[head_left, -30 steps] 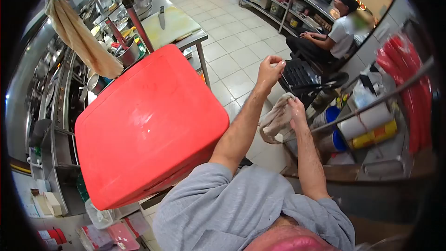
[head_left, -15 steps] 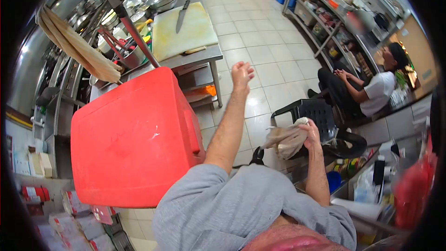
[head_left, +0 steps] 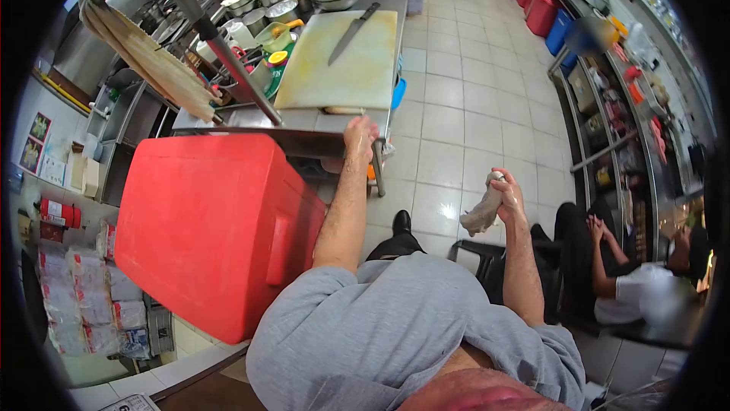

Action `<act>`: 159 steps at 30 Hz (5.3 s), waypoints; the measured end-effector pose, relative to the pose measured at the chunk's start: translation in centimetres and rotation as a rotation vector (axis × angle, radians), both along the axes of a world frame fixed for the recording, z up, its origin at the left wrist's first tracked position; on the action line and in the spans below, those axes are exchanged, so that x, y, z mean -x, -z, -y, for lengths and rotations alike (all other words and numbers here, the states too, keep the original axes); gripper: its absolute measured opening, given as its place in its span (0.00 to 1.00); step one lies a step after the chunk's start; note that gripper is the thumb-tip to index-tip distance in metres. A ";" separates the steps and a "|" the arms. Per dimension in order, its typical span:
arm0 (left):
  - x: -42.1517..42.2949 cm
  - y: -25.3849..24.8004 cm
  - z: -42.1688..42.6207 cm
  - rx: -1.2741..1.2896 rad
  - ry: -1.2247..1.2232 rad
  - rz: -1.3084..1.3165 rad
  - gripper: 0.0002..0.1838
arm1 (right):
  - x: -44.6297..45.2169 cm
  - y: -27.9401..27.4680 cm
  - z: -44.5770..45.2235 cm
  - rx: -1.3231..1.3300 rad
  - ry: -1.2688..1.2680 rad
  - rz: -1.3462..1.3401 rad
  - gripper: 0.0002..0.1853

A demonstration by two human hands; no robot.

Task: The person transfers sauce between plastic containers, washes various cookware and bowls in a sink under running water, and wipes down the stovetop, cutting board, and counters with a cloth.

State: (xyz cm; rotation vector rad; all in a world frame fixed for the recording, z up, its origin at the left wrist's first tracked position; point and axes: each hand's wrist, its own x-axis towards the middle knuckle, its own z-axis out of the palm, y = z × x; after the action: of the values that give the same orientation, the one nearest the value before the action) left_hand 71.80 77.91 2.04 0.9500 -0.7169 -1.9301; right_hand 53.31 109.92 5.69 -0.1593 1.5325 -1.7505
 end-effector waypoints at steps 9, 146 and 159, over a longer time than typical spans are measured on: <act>7.7 -0.1 2.2 -0.294 -0.041 -0.021 0.19 | 11.7 0.5 19.2 -0.090 -0.207 0.044 0.10; 6.0 -21.4 11.6 0.254 -1.863 1.548 0.28 | 45.7 -17.4 69.3 0.273 -1.342 -1.492 0.08; 20.9 -20.5 24.8 1.039 -0.485 1.005 0.39 | 25.6 -25.3 67.1 1.169 -1.497 -1.225 0.09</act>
State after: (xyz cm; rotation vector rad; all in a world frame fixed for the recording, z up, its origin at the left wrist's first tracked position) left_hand 50.92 53.14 22.52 1.1715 -1.6260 -0.3762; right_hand 27.69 42.82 30.95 -2.4733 0.2455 -0.8424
